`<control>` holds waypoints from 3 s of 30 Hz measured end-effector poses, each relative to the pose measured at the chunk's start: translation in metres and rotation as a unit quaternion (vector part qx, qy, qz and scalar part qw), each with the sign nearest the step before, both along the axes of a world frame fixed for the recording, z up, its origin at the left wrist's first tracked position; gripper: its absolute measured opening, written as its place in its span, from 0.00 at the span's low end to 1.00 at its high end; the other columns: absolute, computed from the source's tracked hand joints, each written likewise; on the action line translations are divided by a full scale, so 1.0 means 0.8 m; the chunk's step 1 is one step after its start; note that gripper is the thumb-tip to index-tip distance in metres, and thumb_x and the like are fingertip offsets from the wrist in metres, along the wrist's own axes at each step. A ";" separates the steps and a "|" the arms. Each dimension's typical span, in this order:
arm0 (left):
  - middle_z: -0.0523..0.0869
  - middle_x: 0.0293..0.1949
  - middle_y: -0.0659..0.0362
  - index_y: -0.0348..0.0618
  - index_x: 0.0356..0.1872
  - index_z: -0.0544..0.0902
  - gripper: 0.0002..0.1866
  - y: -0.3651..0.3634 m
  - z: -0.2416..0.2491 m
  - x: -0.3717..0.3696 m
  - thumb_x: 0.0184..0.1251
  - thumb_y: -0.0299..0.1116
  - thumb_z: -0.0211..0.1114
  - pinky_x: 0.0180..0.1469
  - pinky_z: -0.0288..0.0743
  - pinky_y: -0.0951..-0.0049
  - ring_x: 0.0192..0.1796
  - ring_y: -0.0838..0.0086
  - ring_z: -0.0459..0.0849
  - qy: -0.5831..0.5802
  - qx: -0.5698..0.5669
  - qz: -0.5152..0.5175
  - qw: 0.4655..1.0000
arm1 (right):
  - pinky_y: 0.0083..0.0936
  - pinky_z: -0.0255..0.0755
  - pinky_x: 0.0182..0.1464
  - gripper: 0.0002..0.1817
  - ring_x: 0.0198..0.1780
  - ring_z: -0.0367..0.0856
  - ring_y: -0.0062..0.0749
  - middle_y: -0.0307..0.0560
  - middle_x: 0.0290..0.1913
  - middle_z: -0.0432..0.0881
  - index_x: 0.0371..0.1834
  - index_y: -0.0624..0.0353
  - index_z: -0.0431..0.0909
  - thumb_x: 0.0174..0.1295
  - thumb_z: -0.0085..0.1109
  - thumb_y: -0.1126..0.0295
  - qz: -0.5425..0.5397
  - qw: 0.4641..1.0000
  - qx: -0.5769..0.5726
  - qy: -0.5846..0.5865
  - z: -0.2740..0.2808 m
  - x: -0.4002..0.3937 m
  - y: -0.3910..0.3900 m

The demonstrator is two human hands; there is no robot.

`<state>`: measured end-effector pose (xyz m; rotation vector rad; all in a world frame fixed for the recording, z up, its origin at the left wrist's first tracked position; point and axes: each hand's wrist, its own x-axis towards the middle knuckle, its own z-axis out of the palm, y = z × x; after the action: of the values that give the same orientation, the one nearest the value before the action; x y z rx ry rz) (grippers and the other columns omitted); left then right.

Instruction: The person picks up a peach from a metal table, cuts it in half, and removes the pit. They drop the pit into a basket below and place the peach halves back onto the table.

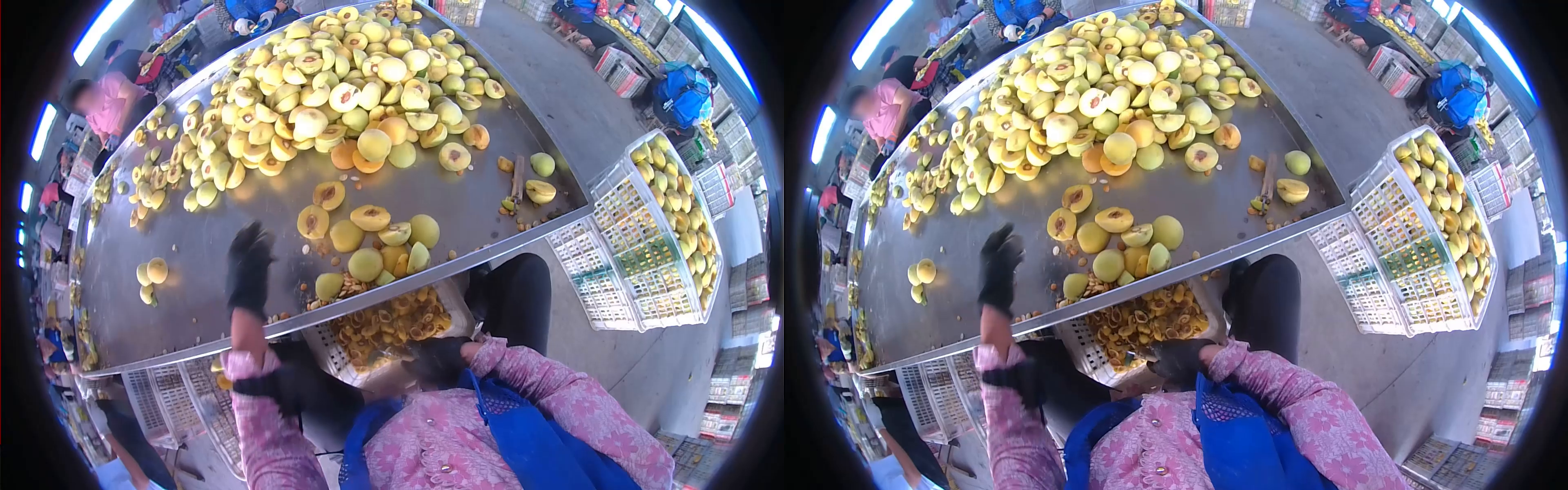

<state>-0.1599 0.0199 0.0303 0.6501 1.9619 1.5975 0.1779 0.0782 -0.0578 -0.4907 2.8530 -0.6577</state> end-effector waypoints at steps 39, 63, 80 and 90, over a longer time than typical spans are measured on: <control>0.77 0.48 0.61 0.39 0.57 0.71 0.18 -0.091 -0.090 0.183 0.67 0.30 0.53 0.52 0.71 0.77 0.50 0.80 0.74 -0.307 0.453 0.043 0.836 | 0.37 0.68 0.51 0.21 0.48 0.73 0.49 0.55 0.47 0.74 0.59 0.59 0.67 0.62 0.50 0.71 -0.093 0.928 0.118 0.342 0.062 -0.110 -0.013; 0.80 0.48 0.47 0.29 0.53 0.72 0.16 -0.136 0.041 0.212 0.63 0.21 0.56 0.55 0.76 0.64 0.49 0.64 0.80 -0.185 0.286 0.035 0.940 | 0.20 0.68 0.25 0.20 0.27 0.77 0.22 0.42 0.34 0.78 0.58 0.56 0.69 0.66 0.50 0.61 -0.265 0.880 -0.380 -0.103 0.182 -0.060 -0.065; 0.80 0.46 0.48 0.31 0.52 0.74 0.22 -0.117 -0.008 0.205 0.71 0.41 0.47 0.53 0.76 0.61 0.48 0.61 0.80 -0.397 0.319 0.065 0.858 | 0.37 0.69 0.38 0.21 0.33 0.77 0.47 0.59 0.32 0.75 0.57 0.58 0.65 0.68 0.47 0.56 -0.212 0.907 -0.362 -0.035 0.128 -0.075 -0.061; 0.83 0.41 0.55 0.32 0.46 0.79 0.15 -0.116 -0.019 0.196 0.61 0.30 0.54 0.43 0.77 0.76 0.43 0.70 0.83 -0.404 0.196 0.075 0.891 | 0.31 0.71 0.36 0.26 0.30 0.76 0.38 0.52 0.31 0.74 0.68 0.55 0.57 0.69 0.42 0.58 -0.119 0.956 -0.267 -0.012 0.095 -0.078 -0.045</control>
<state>-0.0030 -0.0730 0.0151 -0.0688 1.1019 1.9525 0.1158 0.0422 0.0181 -0.1967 2.7097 -1.4819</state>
